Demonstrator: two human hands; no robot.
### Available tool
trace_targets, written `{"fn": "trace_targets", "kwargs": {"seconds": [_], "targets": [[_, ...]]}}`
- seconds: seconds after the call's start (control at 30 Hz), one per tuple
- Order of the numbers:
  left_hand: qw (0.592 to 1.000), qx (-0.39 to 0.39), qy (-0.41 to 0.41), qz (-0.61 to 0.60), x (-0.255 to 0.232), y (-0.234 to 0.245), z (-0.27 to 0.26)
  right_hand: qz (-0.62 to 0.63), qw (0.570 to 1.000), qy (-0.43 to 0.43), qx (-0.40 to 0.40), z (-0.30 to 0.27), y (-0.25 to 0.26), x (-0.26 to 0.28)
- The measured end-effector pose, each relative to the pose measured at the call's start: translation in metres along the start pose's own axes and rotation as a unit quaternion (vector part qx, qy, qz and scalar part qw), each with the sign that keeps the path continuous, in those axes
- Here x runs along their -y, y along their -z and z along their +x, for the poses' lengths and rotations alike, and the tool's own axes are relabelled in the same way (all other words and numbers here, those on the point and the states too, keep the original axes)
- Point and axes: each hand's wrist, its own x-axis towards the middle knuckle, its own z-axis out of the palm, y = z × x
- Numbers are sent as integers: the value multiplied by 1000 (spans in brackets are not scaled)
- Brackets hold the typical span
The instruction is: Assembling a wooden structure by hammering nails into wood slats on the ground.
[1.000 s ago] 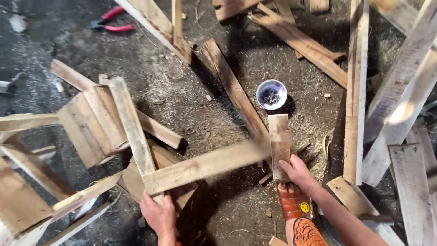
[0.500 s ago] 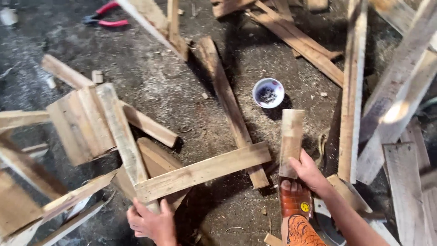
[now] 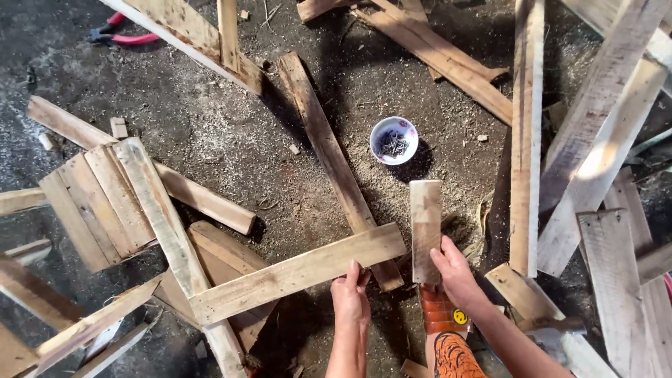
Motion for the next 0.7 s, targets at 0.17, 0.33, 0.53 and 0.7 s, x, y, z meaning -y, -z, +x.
{"fn": "trace_targets", "kwargs": {"seconds": [0.17, 0.33, 0.53, 0.7], "targets": [[999, 29, -25, -1, -6, 2, -13, -114, 993, -1, 30, -7, -7, 8], [996, 54, -60, -49, -10, -8, -20, -146, 988, -20, 49, 14, -24, -16], [993, 87, -62, -44, -30, -20, -38, -101, 991, -71, 57, 25, -34, -30], [995, 76, 4, -60, -31, -21, -28, -397, 909, 17, 126, 55, -16, -55]]}}
